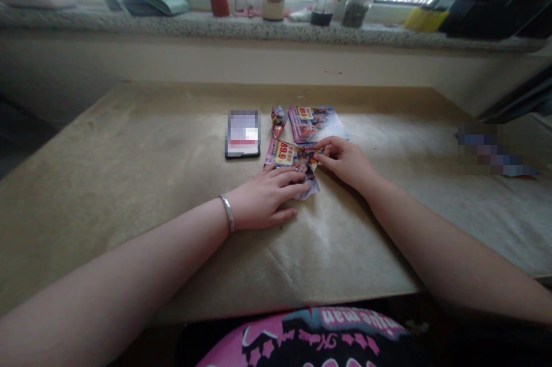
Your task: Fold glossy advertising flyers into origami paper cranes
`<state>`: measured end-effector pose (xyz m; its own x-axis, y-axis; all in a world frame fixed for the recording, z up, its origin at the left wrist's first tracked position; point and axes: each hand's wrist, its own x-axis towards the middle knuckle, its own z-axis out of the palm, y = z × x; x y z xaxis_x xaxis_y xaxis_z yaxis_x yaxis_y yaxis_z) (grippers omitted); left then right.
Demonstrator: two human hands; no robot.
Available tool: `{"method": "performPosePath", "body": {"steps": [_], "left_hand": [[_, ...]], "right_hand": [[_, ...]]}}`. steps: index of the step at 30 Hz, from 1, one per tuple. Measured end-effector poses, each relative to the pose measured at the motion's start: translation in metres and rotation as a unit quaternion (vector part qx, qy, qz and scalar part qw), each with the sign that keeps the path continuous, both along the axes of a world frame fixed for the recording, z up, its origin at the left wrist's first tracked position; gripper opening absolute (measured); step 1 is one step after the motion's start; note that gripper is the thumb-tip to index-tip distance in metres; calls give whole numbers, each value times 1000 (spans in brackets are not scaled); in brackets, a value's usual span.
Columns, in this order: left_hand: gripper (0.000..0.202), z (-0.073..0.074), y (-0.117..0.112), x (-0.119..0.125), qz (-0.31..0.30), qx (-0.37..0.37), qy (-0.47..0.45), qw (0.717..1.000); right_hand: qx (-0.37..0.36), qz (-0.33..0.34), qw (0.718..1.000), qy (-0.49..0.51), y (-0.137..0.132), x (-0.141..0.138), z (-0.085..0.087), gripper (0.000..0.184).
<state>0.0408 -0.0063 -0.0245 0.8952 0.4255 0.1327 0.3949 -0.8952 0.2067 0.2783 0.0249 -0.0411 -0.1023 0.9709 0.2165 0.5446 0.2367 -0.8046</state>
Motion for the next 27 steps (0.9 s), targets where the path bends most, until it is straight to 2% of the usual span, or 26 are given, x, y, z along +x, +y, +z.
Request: {"method": "performPosePath", "body": {"steps": [4,6,8,11,20,27], "left_hand": [[47,-2,1,0,-1,-8,-7,1000],[46,-2,1,0,-2,-12,-11,1000],[45,-2,1,0,-1,-15,-15,1000],[44,-2,1,0,3,-19,-20,1000],[43,-3,1,0,14,-23,-26,999],[41,-1,1,-1,33,-29,-65,997]], "right_hand": [[-14,-37,997,65,-5,-7,5,43],[-31,-50,994,97,-6,-9,7,46],[-55,-49,990,117,-7,-10,7,43],[-76,-49,992,91,-8,-9,8,32],[-56,-26,998,22,-12,-12,6,23],[-69,4,996,50,-13,-13,2,22]]}}
